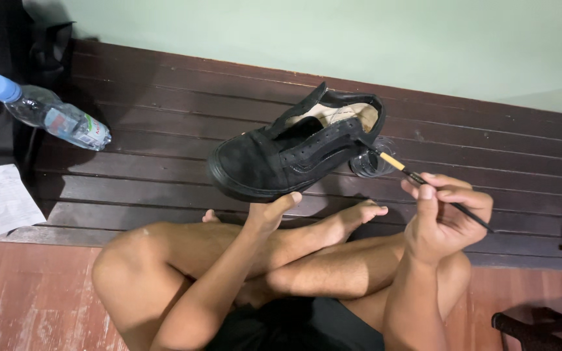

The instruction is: The person holds a black shoe in their left hand and uses a paintbrush in their right hand to apply black paint to the shoe's upper. They repeatedly dip the brush into a small container of paint and carefully coat the shoe's surface.

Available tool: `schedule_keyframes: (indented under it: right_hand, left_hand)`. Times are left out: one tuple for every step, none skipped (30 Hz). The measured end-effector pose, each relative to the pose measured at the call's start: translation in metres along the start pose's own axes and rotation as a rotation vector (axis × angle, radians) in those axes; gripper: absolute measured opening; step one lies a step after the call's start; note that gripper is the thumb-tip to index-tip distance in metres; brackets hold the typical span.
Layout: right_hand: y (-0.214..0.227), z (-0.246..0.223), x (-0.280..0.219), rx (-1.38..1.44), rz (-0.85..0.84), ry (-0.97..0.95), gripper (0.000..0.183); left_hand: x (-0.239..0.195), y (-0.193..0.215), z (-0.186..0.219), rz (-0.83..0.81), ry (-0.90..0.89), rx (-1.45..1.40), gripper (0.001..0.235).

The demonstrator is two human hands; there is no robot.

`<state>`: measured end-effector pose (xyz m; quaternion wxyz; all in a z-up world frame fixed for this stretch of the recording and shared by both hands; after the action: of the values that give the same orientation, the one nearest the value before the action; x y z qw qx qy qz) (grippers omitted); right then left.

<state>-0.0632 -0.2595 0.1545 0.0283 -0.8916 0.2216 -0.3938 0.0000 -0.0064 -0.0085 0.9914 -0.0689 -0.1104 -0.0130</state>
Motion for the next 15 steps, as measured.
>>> schedule_keyframes:
  right_hand:
    - [0.003,0.001,0.001,0.001,0.002,0.001,0.025]
    - [0.007,0.003,0.002,-0.001,0.031,-0.014,0.026]
    - [0.012,0.005,0.003,-0.004,0.059,-0.029,0.026]
    - [0.013,0.004,0.002,-0.005,0.059,-0.029,0.026]
    - [0.014,0.005,0.002,0.019,0.067,-0.047,0.025]
    - [0.016,0.006,0.002,0.044,0.074,-0.064,0.024]
    - [0.015,0.006,0.003,0.043,0.076,-0.066,0.024]
    - [0.014,0.007,0.004,0.037,0.077,-0.078,0.024]
    - [0.013,0.007,0.006,0.032,0.079,-0.089,0.024]
    - [0.014,0.007,0.005,0.031,0.082,-0.088,0.024]
    - [0.016,0.009,0.006,0.035,0.092,-0.106,0.024]
    - [0.018,0.010,0.006,0.039,0.102,-0.124,0.024]
    - [0.018,0.010,0.006,0.039,0.103,-0.124,0.024]
    - [0.019,0.010,0.006,0.034,0.112,-0.102,0.024]
    - [0.020,0.009,0.006,0.029,0.122,-0.079,0.024]
  left_hand:
    - [0.000,0.000,0.000,-0.001,-0.001,0.001,0.043]
    - [0.000,0.000,-0.002,0.007,0.012,-0.004,0.043]
    - [-0.001,0.000,-0.003,0.016,0.027,-0.012,0.043]
    - [-0.003,0.000,-0.008,0.015,0.027,-0.013,0.043]
    - [-0.003,0.001,-0.012,0.015,0.029,-0.003,0.046]
    - [-0.003,0.001,-0.017,0.016,0.030,0.007,0.049]
    - [-0.003,-0.001,-0.017,0.014,0.031,0.008,0.049]
    - [-0.003,-0.003,-0.017,0.013,0.035,-0.090,0.054]
    - [-0.002,-0.005,-0.017,0.011,0.037,-0.188,0.059]
    - [-0.002,-0.003,-0.015,0.008,0.037,-0.187,0.059]
    - [-0.002,-0.002,-0.012,0.002,0.015,-0.130,0.058]
    - [-0.001,-0.001,-0.010,-0.003,-0.007,-0.073,0.056]
    - [-0.001,-0.002,-0.011,-0.004,-0.007,-0.072,0.056]
    - [-0.001,-0.003,-0.012,0.003,-0.003,-0.116,0.055]
    - [-0.001,-0.003,-0.013,0.009,0.000,-0.159,0.055]
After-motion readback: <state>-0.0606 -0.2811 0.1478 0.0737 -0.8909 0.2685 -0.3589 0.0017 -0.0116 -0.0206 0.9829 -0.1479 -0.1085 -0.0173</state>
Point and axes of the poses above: each hand's wrist, its own x-axis towards the middle knuckle, its own y-axis out of the back of the hand, z = x × y, the point moved 6 cm from there along x, towards the middle knuckle, and after that the axes turned 13 degrees about x, right-handed, at the moved point
